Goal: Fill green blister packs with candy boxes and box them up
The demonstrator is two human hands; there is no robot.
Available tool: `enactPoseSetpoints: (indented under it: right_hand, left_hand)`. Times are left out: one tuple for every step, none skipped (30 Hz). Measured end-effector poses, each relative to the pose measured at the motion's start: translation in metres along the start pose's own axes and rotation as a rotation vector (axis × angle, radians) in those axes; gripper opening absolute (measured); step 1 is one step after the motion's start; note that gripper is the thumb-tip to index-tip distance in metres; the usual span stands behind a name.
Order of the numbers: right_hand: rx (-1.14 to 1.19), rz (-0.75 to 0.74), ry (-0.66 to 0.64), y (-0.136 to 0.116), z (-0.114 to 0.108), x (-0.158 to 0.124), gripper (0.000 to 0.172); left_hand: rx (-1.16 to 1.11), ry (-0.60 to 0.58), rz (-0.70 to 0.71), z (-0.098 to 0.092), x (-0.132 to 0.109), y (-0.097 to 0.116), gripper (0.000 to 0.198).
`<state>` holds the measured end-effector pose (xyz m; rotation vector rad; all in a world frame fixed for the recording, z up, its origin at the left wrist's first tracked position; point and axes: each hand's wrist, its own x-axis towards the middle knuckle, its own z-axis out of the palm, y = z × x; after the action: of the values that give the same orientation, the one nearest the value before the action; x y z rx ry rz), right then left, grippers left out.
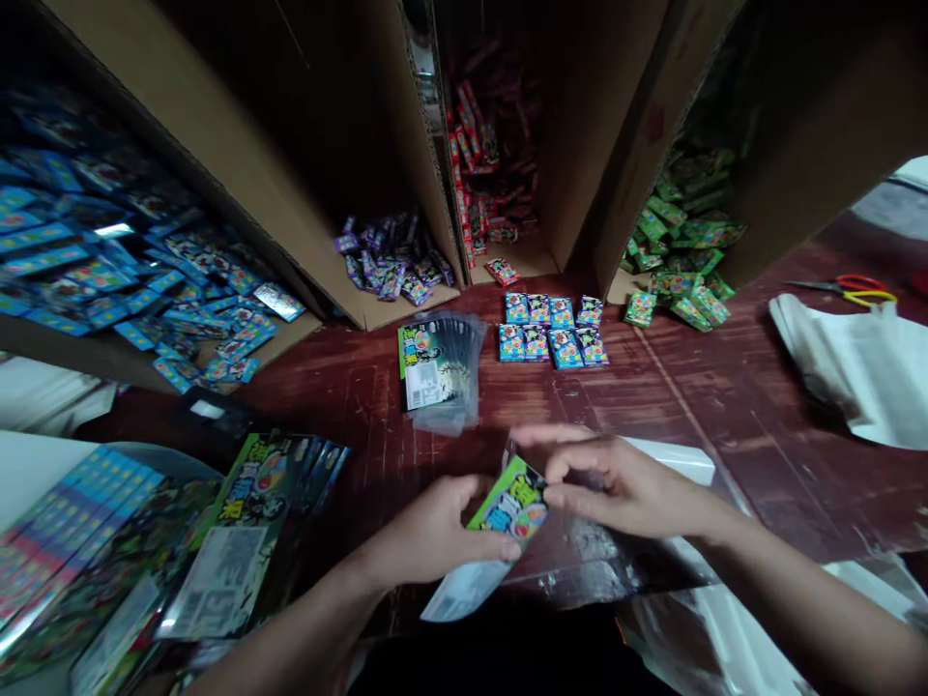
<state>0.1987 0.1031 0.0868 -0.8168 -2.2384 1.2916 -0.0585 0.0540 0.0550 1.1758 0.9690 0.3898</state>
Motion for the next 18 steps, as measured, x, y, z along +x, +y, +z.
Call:
enactPoseSetpoints:
  right_hand:
    - [-0.019, 0.038, 0.146, 0.005, 0.006, -0.001, 0.012]
    - [-0.021, 0.086, 0.308, 0.011, 0.014, -0.001, 0.021]
    - [0.000, 0.139, 0.451, 0.018, 0.024, -0.001, 0.032]
    - [0.043, 0.192, 0.555, 0.024, 0.035, 0.000, 0.040]
    - [0.102, 0.243, 0.608, 0.030, 0.047, 0.002, 0.044]
    - [0.163, 0.291, 0.621, 0.034, 0.058, 0.003, 0.044]
    - [0.212, 0.330, 0.614, 0.036, 0.068, 0.005, 0.042]
    - [0.238, 0.360, 0.601, 0.037, 0.077, 0.007, 0.039]
    - [0.236, 0.379, 0.604, 0.037, 0.083, 0.010, 0.035]
    - [0.214, 0.387, 0.621, 0.036, 0.087, 0.013, 0.032]
    - [0.180, 0.387, 0.642, 0.036, 0.090, 0.016, 0.029]
    - [0.135, 0.380, 0.664, 0.036, 0.092, 0.019, 0.027]
    - [0.082, 0.368, 0.684, 0.036, 0.093, 0.022, 0.025]
    - [0.025, 0.357, 0.704, 0.038, 0.095, 0.025, 0.024]
    - [-0.033, 0.352, 0.722, 0.040, 0.096, 0.028, 0.023]
    - [-0.090, 0.352, 0.730, 0.042, 0.099, 0.031, 0.023]
    - [-0.141, 0.358, 0.731, 0.044, 0.102, 0.033, 0.024]
    - [-0.177, 0.366, 0.722, 0.045, 0.105, 0.035, 0.025]
  left_hand:
    - [-0.013, 0.071, 0.020, 0.001, 0.004, 0.001, 0.039]
    - [-0.030, 0.159, 0.043, 0.002, 0.009, 0.002, 0.036]
    - [-0.055, 0.252, 0.060, 0.003, 0.015, 0.002, 0.034]
    - [-0.084, 0.339, 0.069, 0.004, 0.020, 0.002, 0.033]
    - [-0.115, 0.415, 0.072, 0.005, 0.025, 0.000, 0.032]
    - [-0.145, 0.471, 0.078, 0.007, 0.030, -0.001, 0.032]
    - [-0.167, 0.509, 0.085, 0.010, 0.035, -0.004, 0.031]
    - [-0.180, 0.540, 0.092, 0.012, 0.039, -0.007, 0.032]
    - [-0.183, 0.569, 0.098, 0.015, 0.043, -0.010, 0.033]
    - [-0.183, 0.602, 0.100, 0.017, 0.046, -0.012, 0.034]
    - [-0.178, 0.640, 0.099, 0.019, 0.047, -0.015, 0.036]
    - [-0.169, 0.680, 0.097, 0.022, 0.049, -0.018, 0.038]
    - [-0.157, 0.715, 0.097, 0.023, 0.049, -0.020, 0.039]
    - [-0.145, 0.736, 0.101, 0.024, 0.047, -0.022, 0.040]
    - [-0.134, 0.739, 0.108, 0.025, 0.045, -0.023, 0.040]
    - [-0.118, 0.733, 0.115, 0.026, 0.042, -0.025, 0.039]
    - [-0.093, 0.726, 0.115, 0.027, 0.038, -0.027, 0.038]
    - [-0.057, 0.736, 0.108, 0.027, 0.034, -0.029, 0.037]
